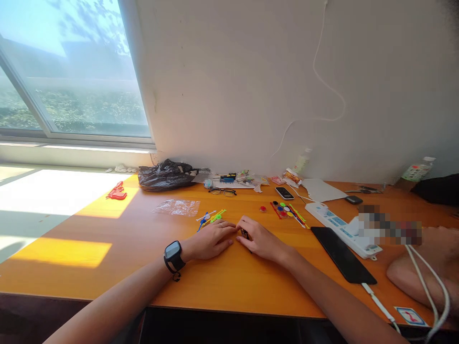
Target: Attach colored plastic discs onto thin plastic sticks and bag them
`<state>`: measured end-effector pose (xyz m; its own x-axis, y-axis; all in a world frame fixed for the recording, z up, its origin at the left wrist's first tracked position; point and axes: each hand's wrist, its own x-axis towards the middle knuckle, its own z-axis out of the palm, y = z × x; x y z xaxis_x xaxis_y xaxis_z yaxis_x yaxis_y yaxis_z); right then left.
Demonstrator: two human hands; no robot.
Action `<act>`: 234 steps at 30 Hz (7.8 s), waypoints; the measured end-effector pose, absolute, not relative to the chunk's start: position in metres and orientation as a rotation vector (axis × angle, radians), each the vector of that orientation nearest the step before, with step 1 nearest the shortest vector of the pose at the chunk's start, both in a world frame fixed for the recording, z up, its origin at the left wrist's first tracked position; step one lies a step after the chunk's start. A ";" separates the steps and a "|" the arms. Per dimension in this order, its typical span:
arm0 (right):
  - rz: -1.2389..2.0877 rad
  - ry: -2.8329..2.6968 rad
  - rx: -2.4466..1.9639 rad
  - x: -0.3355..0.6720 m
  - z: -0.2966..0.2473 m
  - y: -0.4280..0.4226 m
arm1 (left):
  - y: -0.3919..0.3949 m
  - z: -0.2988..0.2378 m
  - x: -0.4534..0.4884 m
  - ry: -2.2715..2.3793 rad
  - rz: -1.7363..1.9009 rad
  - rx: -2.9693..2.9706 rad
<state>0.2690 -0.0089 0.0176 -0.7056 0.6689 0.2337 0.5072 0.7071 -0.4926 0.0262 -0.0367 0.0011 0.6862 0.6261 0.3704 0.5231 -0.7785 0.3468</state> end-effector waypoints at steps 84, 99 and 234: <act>0.429 -2.664 -1.006 0.273 0.025 -0.013 | -0.044 0.004 0.024 0.985 0.679 2.689; 0.428 -2.667 -0.995 0.273 0.025 -0.014 | -0.045 0.006 0.024 0.977 0.680 2.666; 0.374 -2.758 -0.985 0.275 0.028 -0.018 | -0.046 0.009 0.023 0.945 0.677 2.683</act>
<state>0.2745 -0.0181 0.0279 -0.7614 0.6417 0.0921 0.5940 0.7475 -0.2975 0.0229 -0.0455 0.0085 0.6878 0.6360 0.3500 0.5361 -0.7700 0.3459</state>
